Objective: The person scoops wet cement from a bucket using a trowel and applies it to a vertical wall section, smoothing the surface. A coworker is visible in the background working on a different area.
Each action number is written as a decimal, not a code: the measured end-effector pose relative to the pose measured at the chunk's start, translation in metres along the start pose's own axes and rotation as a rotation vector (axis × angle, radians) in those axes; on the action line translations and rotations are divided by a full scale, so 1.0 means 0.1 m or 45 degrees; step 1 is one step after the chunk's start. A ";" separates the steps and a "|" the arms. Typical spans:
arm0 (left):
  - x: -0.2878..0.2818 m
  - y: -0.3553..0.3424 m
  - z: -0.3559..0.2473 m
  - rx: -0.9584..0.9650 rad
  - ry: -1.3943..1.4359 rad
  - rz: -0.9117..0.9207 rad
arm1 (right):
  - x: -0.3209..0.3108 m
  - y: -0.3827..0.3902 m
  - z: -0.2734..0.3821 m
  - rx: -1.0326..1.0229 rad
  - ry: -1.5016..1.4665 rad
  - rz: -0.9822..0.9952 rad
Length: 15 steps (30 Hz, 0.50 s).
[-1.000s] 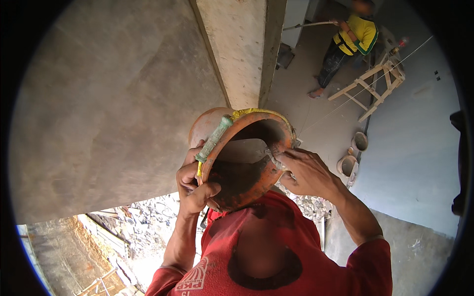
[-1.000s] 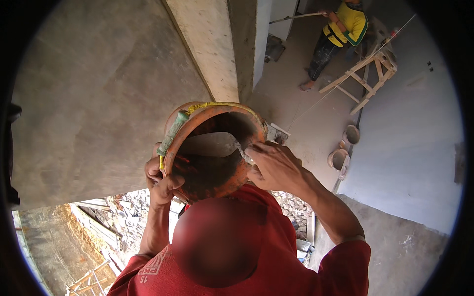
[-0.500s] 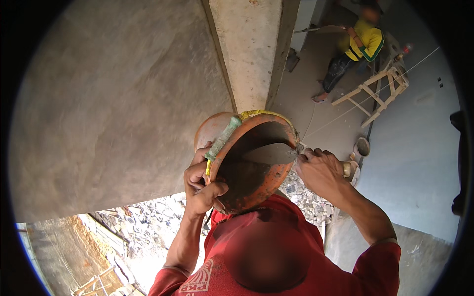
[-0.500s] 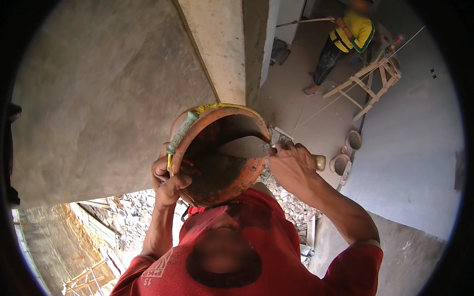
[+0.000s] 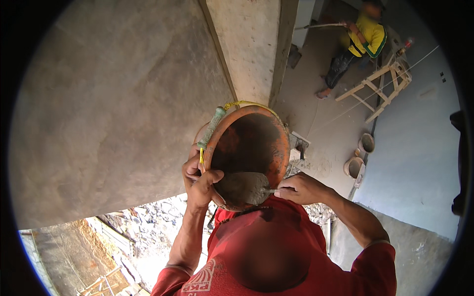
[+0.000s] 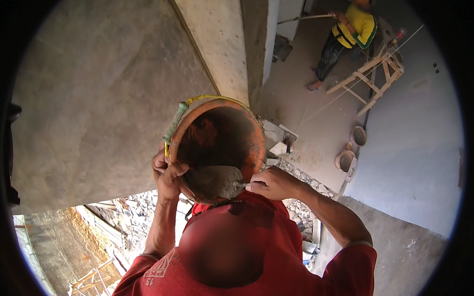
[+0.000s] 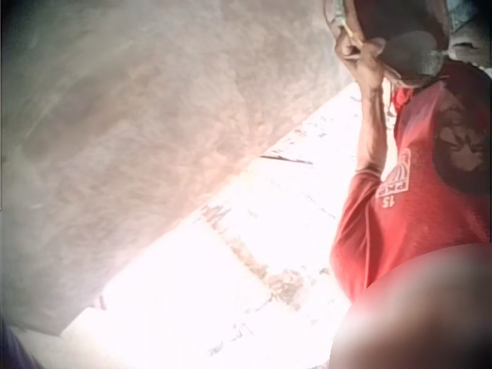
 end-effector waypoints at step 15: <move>-0.31 0.07 0.08 0.007 0.373 -0.541 | -0.58 0.74 0.38 -0.155 -1.351 -0.047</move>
Point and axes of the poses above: each hand's wrist, its own y-axis away from the middle knuckle, its own x-axis out of the palm, z = x × y, the point moved 2 cm from there along -y, towards the middle knuckle, and after that the axes turned 14 degrees about x, right-handed, at the moved point
